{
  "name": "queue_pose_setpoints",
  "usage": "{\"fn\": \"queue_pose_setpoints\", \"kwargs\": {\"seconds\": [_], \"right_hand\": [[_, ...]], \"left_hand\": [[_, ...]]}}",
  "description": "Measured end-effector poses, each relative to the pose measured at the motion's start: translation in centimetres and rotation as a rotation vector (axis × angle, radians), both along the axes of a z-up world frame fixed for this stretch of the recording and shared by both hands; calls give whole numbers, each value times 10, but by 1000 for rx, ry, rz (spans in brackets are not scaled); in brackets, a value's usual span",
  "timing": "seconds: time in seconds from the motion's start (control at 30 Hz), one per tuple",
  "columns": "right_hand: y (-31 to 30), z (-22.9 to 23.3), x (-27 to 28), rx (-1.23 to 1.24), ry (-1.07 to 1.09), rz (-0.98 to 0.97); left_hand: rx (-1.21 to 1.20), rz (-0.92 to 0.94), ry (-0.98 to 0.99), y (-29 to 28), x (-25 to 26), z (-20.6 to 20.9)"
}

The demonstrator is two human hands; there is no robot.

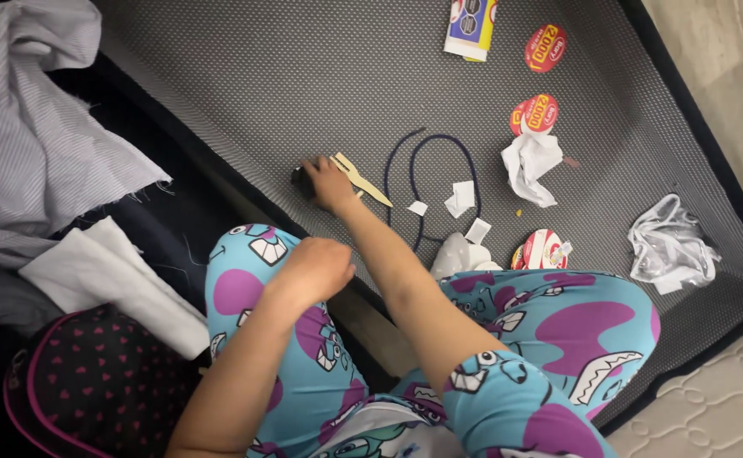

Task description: The person sits on a bed and organizes items from a cluttered mesh surface into a pink backpack and a black pencil case. They place a laptop sleeve, cables, a notebook, and a plastic bag containing small items into the bags.

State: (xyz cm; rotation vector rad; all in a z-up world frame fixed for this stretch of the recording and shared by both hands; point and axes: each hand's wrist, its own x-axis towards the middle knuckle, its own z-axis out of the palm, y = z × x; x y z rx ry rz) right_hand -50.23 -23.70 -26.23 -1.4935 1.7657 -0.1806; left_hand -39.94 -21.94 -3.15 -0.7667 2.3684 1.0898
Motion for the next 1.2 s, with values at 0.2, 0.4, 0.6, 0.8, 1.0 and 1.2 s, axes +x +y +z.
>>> {"fn": "queue_pose_setpoints", "kwargs": {"seconds": [0.2, 0.4, 0.6, 0.8, 1.0, 1.2], "right_hand": [[70, -160, -5, -225, -22, -120], [83, -45, -62, -38, -1212, -1037], [90, 110, -56, -99, -1568, -1041], [118, 132, -55, -63, -1921, -668], [155, 117, -87, 19, -1878, -708], [136, 275, -60, -123, -1766, -799]], "left_hand": [[-26, 50, 27, -6, 6, -5], [-115, 530, 329, -29, -7, 22], [78, 761, 673, -29, -14, 19], [756, 1060, 860, -32, -18, -10], [1047, 668, 785, -25, -19, 5], [196, 797, 866, -18, -22, 26]]}}
